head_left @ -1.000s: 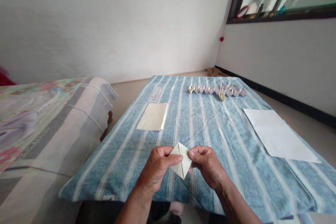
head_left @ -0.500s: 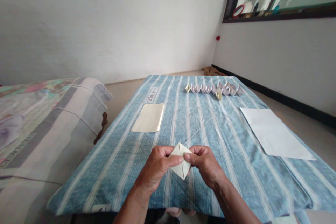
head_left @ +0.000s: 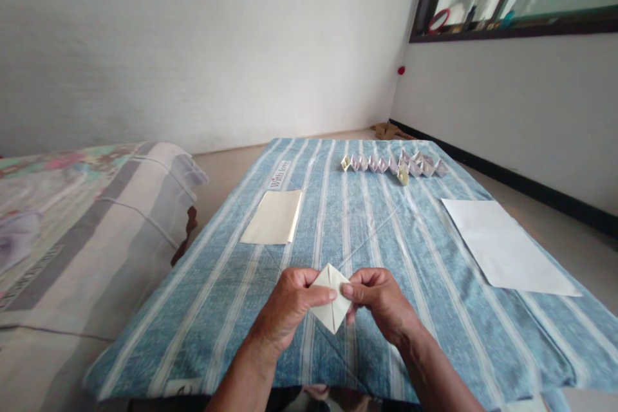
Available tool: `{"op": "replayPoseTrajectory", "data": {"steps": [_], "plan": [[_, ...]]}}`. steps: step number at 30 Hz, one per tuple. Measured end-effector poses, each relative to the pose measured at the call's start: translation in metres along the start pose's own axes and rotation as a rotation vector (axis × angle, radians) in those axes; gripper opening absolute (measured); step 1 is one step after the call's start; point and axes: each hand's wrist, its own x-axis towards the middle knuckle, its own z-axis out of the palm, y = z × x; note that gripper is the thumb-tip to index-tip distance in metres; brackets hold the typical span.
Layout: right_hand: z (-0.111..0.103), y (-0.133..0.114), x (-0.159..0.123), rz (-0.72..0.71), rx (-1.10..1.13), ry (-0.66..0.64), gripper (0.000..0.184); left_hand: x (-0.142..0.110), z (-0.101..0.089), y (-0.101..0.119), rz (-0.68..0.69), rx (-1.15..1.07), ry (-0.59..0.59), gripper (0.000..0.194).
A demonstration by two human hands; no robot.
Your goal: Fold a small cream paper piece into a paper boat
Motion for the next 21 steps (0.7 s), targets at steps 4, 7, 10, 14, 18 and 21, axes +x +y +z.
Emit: {"op": "replayPoseTrajectory", "data": {"steps": [4,7,10,14,18,21], "plan": [[-0.003,-0.002,-0.001,-0.005,0.003,0.011,0.032,0.002,-0.001,0.001,0.019,0.021,0.004,0.019],[-0.004,-0.003,-0.002,-0.005,0.005,0.005,0.032,0.002,-0.002,-0.001,0.032,0.010,0.010,0.020],[-0.005,-0.005,-0.004,0.009,0.014,-0.005,0.033,0.001,-0.002,-0.002,0.035,-0.034,-0.047,0.020],[-0.008,-0.008,-0.005,0.019,0.023,0.004,0.034,0.000,-0.005,-0.001,0.039,-0.012,-0.076,0.020],[-0.011,-0.009,-0.006,0.014,0.053,-0.003,0.035,-0.001,-0.008,0.001,0.056,0.009,-0.028,0.022],[-0.012,-0.008,-0.005,0.011,0.079,-0.016,0.035,-0.002,-0.008,0.001,0.057,-0.047,-0.031,0.021]]}}
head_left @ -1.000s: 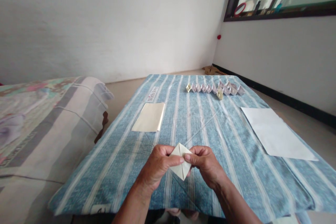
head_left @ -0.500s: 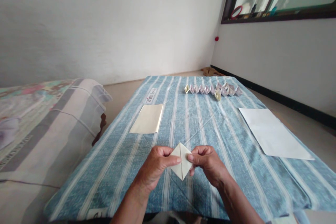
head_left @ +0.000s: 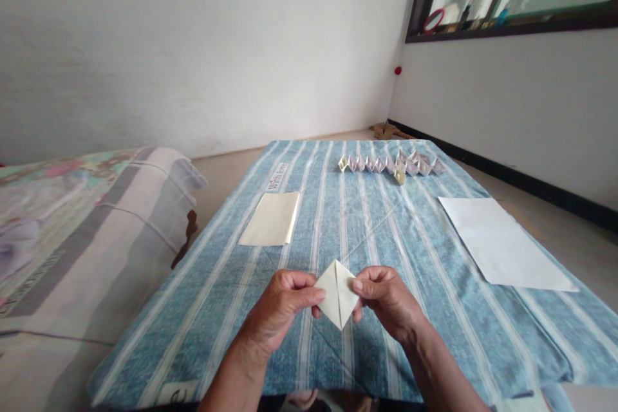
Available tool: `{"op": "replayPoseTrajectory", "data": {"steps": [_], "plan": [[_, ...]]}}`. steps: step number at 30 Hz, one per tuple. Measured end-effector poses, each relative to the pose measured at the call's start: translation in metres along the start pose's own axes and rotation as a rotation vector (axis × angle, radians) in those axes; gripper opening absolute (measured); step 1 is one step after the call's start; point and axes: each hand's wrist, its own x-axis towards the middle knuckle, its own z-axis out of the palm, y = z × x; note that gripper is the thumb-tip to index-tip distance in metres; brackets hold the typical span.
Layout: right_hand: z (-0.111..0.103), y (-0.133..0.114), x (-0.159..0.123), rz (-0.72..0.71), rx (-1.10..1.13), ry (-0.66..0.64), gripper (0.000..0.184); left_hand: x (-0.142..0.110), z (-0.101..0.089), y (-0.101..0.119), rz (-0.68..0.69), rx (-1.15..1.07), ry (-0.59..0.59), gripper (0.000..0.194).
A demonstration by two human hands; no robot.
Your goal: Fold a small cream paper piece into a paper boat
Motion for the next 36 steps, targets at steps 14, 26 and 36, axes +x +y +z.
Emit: {"op": "replayPoseTrajectory", "data": {"steps": [14,26,36], "plan": [[-0.006,-0.005,-0.006,-0.001,0.022,-0.026,0.034,0.000,0.006,0.003,-0.020,-0.098,0.043,0.021],[-0.009,-0.009,-0.009,-0.024,-0.019,-0.091,0.034,-0.003,-0.001,0.004,0.042,-0.085,-0.082,0.018],[0.001,-0.004,-0.005,-0.026,-0.150,-0.078,0.033,0.001,0.007,0.011,-0.069,0.074,-0.089,0.031]]}}
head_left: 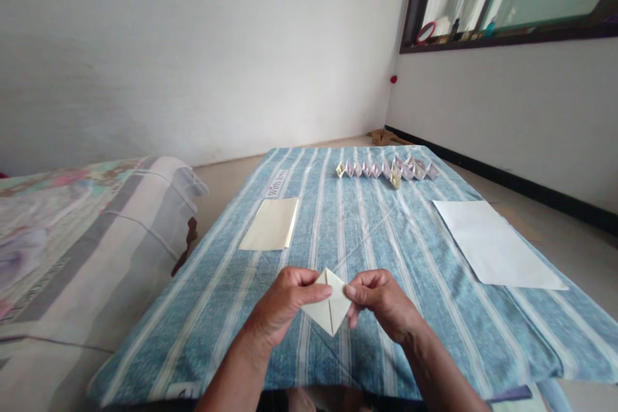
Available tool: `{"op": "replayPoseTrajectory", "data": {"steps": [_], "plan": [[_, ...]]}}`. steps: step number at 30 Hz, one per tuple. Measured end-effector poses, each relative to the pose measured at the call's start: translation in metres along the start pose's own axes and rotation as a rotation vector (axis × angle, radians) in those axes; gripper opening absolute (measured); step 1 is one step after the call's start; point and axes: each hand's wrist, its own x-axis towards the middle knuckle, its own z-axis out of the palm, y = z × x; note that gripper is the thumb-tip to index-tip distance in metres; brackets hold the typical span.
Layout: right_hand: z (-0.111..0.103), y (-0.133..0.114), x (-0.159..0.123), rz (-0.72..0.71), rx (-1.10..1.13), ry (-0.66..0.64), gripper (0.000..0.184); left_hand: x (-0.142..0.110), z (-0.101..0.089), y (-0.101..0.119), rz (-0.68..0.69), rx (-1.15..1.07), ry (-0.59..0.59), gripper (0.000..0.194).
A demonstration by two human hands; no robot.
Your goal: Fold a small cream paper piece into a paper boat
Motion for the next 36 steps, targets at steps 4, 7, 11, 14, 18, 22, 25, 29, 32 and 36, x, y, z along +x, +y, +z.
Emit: {"op": "replayPoseTrajectory", "data": {"steps": [4,7,11,14,18,22,25,29,32,36], "plan": [[0.000,0.002,0.000,-0.003,-0.026,0.034,0.033,0.002,0.003,-0.004,0.004,0.024,0.107,0.028],[0.000,0.003,-0.001,-0.014,-0.016,0.067,0.033,0.001,0.004,-0.009,0.012,-0.019,0.147,0.027],[0.003,0.005,-0.001,-0.043,0.022,0.029,0.032,-0.003,0.006,-0.013,0.029,-0.104,0.126,0.029],[0.002,0.005,-0.001,-0.044,0.042,-0.001,0.034,-0.006,0.004,-0.014,0.045,-0.190,0.130,0.030],[0.000,0.010,0.000,-0.101,0.046,0.117,0.037,-0.007,0.001,-0.017,0.069,-0.304,0.282,0.028],[0.010,0.018,-0.001,-0.106,0.017,0.166,0.035,-0.003,0.004,-0.020,0.148,-0.381,0.392,0.029],[0.024,0.024,-0.002,-0.106,-0.012,0.140,0.036,-0.001,0.011,-0.022,0.192,-0.427,0.409,0.028],[0.038,0.025,-0.003,-0.111,-0.013,0.141,0.035,0.000,0.020,-0.024,0.220,-0.473,0.445,0.027],[0.040,0.022,-0.001,-0.116,-0.036,0.182,0.035,0.001,0.023,-0.025,0.212,-0.483,0.432,0.028],[0.033,0.019,0.002,-0.156,-0.166,0.260,0.038,0.004,0.018,-0.026,0.236,-0.399,0.425,0.028]]}}
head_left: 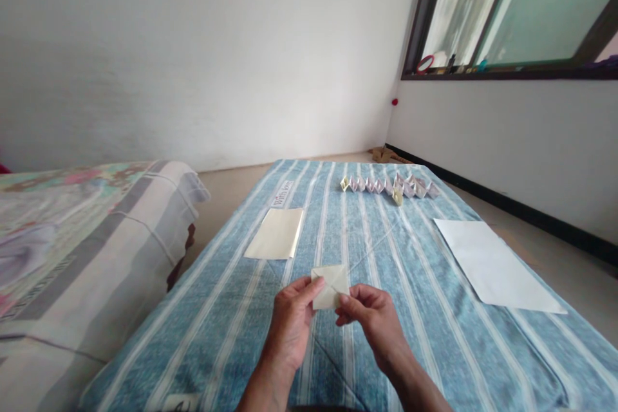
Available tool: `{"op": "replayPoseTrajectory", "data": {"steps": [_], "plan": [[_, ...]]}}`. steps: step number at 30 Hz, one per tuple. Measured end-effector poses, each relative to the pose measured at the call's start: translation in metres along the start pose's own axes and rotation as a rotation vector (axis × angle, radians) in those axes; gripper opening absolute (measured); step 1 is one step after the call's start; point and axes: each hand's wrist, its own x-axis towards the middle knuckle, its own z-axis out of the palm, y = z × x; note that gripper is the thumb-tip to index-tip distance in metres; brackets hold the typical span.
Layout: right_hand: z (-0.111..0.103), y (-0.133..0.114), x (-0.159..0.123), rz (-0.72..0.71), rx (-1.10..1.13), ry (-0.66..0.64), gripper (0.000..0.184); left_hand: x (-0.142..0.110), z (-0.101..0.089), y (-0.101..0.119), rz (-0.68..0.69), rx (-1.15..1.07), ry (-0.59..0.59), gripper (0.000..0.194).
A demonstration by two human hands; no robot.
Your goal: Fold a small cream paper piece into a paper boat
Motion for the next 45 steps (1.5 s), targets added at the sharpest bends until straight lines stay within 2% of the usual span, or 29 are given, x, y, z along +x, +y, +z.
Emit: {"op": "replayPoseTrajectory", "data": {"steps": [3,5,6,8,10,13,17,21,24,27,31,33,35,37,39,45], "plan": [[-0.008,0.001,0.002,-0.183,-0.315,0.077,0.031,0.004,-0.006,0.002,0.106,0.173,0.173,0.034],[-0.012,0.001,0.002,-0.382,-0.612,0.140,0.026,0.004,-0.009,0.004,0.244,0.326,0.279,0.041],[-0.014,0.001,0.002,-0.489,-0.753,0.165,0.026,0.004,-0.010,0.004,0.334,0.409,0.290,0.043],[-0.016,0.001,0.002,-0.690,-0.987,0.199,0.028,0.000,-0.010,0.005,0.509,0.575,0.243,0.042],[-0.017,-0.001,0.002,-0.844,-1.150,0.208,0.030,-0.004,-0.007,0.006,0.624,0.706,0.180,0.043],[-0.015,-0.004,0.001,-0.971,-1.262,0.178,0.029,-0.009,-0.001,0.006,0.676,0.788,0.098,0.041],[-0.013,-0.009,-0.003,-1.040,-1.277,0.140,0.026,-0.008,0.001,0.008,0.673,0.750,0.047,0.024],[-0.016,-0.012,-0.005,-1.023,-1.160,0.134,0.017,-0.008,0.000,0.012,0.617,0.660,0.046,0.015],[-0.021,-0.011,-0.004,-0.940,-0.999,0.159,0.019,-0.011,-0.001,0.015,0.592,0.643,0.023,0.015],[-0.029,-0.008,-0.003,-0.778,-0.797,0.174,0.026,-0.015,-0.004,0.016,0.632,0.672,0.001,0.015],[-0.034,-0.004,-0.001,-0.463,-0.468,0.179,0.032,-0.016,-0.010,0.012,0.707,0.733,-0.023,0.014],[-0.034,-0.003,0.002,-0.321,-0.263,0.111,0.033,-0.013,-0.014,0.008,0.727,0.759,-0.046,0.015],[-0.033,-0.003,0.005,-0.238,-0.078,0.015,0.031,-0.009,-0.015,0.004,0.724,0.770,-0.073,0.017],[-0.034,-0.004,0.009,-0.203,0.029,-0.041,0.027,-0.002,-0.015,0.001,0.713,0.767,-0.105,0.017],[-0.037,-0.004,0.015,-0.204,0.046,-0.037,0.023,0.006,-0.012,-0.001,0.712,0.754,-0.139,0.017],[-0.057,0.004,0.043,-0.298,-0.154,0.044,0.011,0.047,-0.002,-0.007,0.746,0.770,-0.238,0.017]]}}
